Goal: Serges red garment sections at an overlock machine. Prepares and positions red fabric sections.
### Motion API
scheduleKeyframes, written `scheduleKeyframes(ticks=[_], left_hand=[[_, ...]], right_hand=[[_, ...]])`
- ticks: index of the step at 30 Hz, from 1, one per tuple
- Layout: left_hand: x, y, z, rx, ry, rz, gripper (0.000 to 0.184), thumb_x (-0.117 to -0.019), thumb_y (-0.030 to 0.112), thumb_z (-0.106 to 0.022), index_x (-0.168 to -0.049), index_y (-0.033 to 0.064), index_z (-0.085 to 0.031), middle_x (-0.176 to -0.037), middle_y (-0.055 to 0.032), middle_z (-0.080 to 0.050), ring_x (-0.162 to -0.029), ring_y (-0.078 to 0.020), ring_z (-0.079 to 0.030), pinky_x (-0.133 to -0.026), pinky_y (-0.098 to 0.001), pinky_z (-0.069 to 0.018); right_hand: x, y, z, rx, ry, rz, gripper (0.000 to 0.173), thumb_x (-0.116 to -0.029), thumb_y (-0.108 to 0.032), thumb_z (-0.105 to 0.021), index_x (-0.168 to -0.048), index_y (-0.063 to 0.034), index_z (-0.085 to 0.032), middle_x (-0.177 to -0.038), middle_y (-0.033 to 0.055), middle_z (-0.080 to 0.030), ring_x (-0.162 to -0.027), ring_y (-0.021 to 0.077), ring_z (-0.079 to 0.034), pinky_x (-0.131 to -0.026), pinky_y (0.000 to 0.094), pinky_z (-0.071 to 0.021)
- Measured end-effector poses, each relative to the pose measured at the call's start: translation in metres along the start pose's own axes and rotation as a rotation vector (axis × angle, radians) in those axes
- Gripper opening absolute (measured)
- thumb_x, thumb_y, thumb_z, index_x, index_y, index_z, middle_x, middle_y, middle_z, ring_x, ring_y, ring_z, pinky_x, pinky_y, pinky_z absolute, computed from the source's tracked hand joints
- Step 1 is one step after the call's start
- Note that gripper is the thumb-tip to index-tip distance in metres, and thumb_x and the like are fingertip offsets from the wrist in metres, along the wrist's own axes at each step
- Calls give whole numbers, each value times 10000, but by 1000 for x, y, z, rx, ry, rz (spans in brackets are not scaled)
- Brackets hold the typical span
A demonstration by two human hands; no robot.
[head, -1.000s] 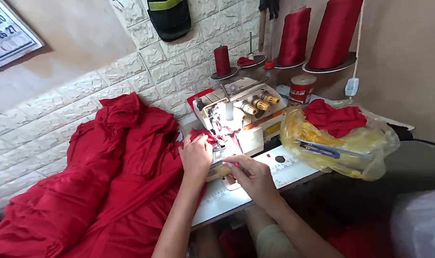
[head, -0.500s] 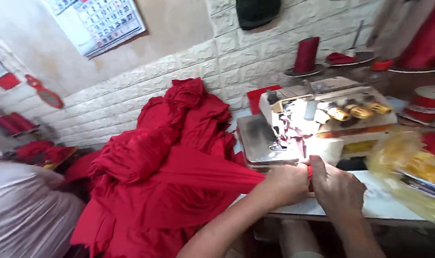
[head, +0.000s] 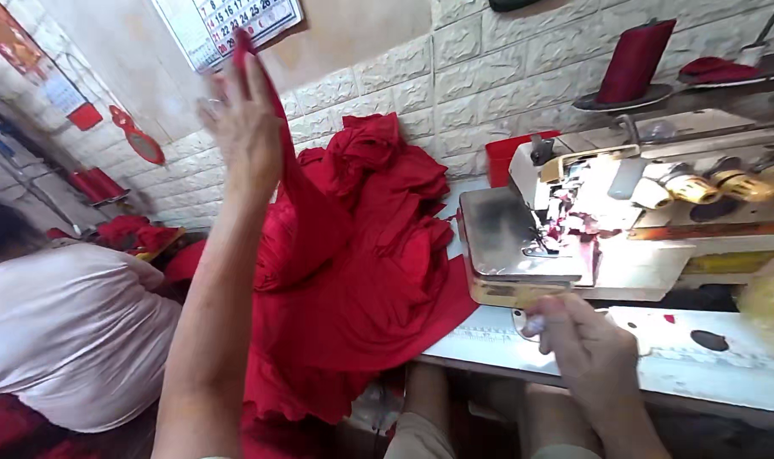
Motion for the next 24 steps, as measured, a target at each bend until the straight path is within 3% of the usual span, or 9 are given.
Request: scheduleKeyframes(ticks=[2,6,8,10,14,17,19,22,24], left_hand=[[5,-31,12,-5,0,88,830,-971,325,-652,-1613,1,-236,-1620,-351,-228,-1491,-596,-154,-1118,-804,-140],[66,-29,-62,95,-410,53,1097,-806,715,-707,-1602,64,-322,-1626,-296,-279,-1477,-600,-196,-1063,-866,-163],[94,-31,-105,34,-537,-9,908,-797,600,-790,-1461,43,-520,-1542,-299,-413,-1394,-607,-350,-994,-846,-306],[101,-44,-131,31,-601,-59,552,-892,416,-760,-1250,19,-621,-1162,-289,-658,-1093,-521,-631,-855,-720,-479],[88,-67,-134,189,-602,29,486,-923,336,-736,-1273,15,-634,-1096,-292,-685,-1080,-506,-643,-917,-729,-455],[92,-67,-137,160,-577,56,505,-916,362,-740,-1285,35,-630,-1094,-281,-689,-1063,-500,-654,-893,-728,-464],[95,-66,-138,142,-570,73,516,-917,375,-737,-1288,35,-622,-1072,-290,-687,-1038,-516,-654,-869,-736,-466],[98,-67,-137,142,-573,101,544,-912,400,-746,-1290,33,-613,-1057,-299,-684,-1030,-527,-650,-862,-740,-462],[99,-67,-136,145,-568,111,539,-903,408,-751,-1261,27,-617,-1033,-296,-683,-1017,-522,-652,-851,-737,-464]], right_hand=[[-1,-12,-28,-75,-52,33,342,-1068,-265,-506,-993,14,-691,-704,33,-672,-548,36,-601,-506,212,-521],[-15,-33,-85,-184,-163,107,259,-1044,-212,-545,-1035,-12,-709,-834,51,-723,-680,87,-688,-631,255,-596],[-22,-39,-114,-131,-282,93,324,-1032,-279,-583,-1164,-6,-698,-1036,118,-733,-876,193,-724,-795,370,-611],[-21,-36,-142,9,-469,-3,650,-936,-506,-682,-1331,3,-596,-1238,183,-674,-1110,329,-666,-955,557,-516],[8,-25,-165,298,-618,27,1023,-632,-696,-838,-1335,8,-601,-1468,229,-519,-1403,411,-446,-1113,650,-334],[16,-42,-161,289,-341,289,487,-697,-341,-873,-1045,-42,-709,-1363,227,-610,-1281,421,-578,-1041,641,-432],[16,-55,-161,223,-285,342,171,-836,-109,-681,-995,-54,-712,-1275,212,-655,-1158,380,-657,-973,583,-501],[2,-65,-146,162,-205,232,165,-925,-54,-567,-999,55,-666,-853,179,-696,-727,328,-719,-622,477,-584],[-24,-51,-133,59,-301,-65,232,-1033,-124,-497,-1099,72,-602,-739,174,-636,-671,325,-662,-631,494,-544]])
Point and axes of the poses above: each hand's wrist, its own x-axis away from the middle knuckle, its own z-axis out of the back of the hand, y = z × x, the point moved 9 cm from there along -x, towards the middle knuckle
